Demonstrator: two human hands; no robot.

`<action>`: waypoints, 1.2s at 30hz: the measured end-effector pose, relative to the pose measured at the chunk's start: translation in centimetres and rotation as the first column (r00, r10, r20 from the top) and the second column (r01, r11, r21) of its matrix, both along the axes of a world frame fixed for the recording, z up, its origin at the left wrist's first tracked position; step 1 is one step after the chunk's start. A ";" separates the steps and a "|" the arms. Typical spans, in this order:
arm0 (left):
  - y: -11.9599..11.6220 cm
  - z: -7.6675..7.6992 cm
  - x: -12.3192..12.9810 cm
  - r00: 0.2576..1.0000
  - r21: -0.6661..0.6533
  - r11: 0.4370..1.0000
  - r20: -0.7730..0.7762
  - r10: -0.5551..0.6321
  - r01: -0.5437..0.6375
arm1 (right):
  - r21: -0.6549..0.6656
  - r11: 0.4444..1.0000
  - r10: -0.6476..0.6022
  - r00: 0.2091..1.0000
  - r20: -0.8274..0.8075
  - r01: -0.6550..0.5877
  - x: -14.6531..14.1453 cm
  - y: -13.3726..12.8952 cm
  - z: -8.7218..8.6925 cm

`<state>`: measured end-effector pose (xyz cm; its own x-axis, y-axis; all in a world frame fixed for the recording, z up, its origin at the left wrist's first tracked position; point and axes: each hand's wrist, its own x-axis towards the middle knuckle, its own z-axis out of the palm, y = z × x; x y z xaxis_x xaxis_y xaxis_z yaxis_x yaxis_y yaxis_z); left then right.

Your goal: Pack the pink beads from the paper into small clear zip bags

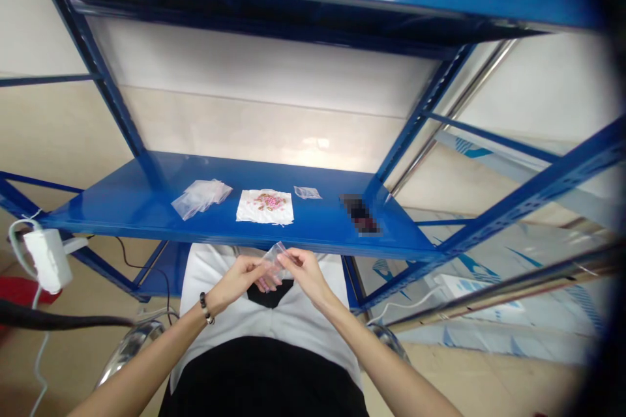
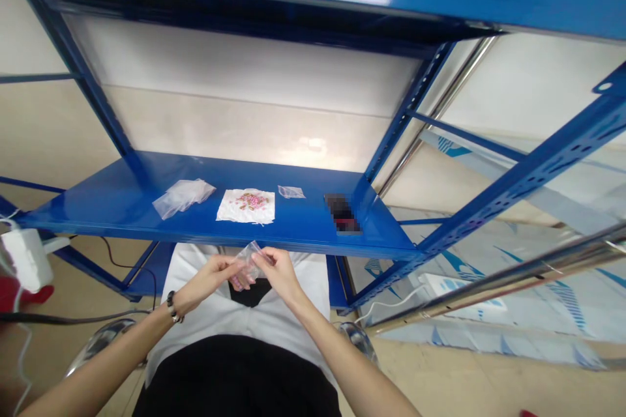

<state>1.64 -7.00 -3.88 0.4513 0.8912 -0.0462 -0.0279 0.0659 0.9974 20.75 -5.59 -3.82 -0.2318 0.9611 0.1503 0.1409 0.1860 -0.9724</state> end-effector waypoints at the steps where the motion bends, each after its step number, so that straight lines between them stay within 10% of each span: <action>1: 0.0 -0.1 0.0 1.000 -0.002 1.000 -0.007 0.017 -0.017 | -0.062 0.998 0.021 0.999 -0.036 -0.023 0.2 0.1 -0.1; 6: 0.3 -0.6 -0.7 0.969 0.019 0.969 0.004 0.247 -0.247 | -0.221 0.972 0.041 0.982 -0.185 -0.082 0.9 0.5 0.1; 17: 0.7 0.2 -1.3 0.961 0.116 0.954 0.013 0.278 -0.277 | -0.308 0.937 0.100 0.972 -0.210 -0.163 1.8 1.2 -0.5; 23: 0.4 0.1 -1.0 0.827 0.484 0.744 -0.072 0.558 -0.460 | -0.348 0.923 0.085 0.967 -0.240 -0.167 1.7 1.0 -0.9; 29: -0.9 0.5 0.6 0.939 0.399 0.911 -0.260 0.224 -0.107 | -0.346 0.924 0.068 0.962 -0.266 -0.161 0.3 0.4 -1.1; 36: -1.6 -1.1 1.4 0.948 0.327 0.943 -0.275 0.159 -0.064 | -0.370 0.903 0.108 0.948 -0.300 -0.220 -0.7 -1.1 -1.6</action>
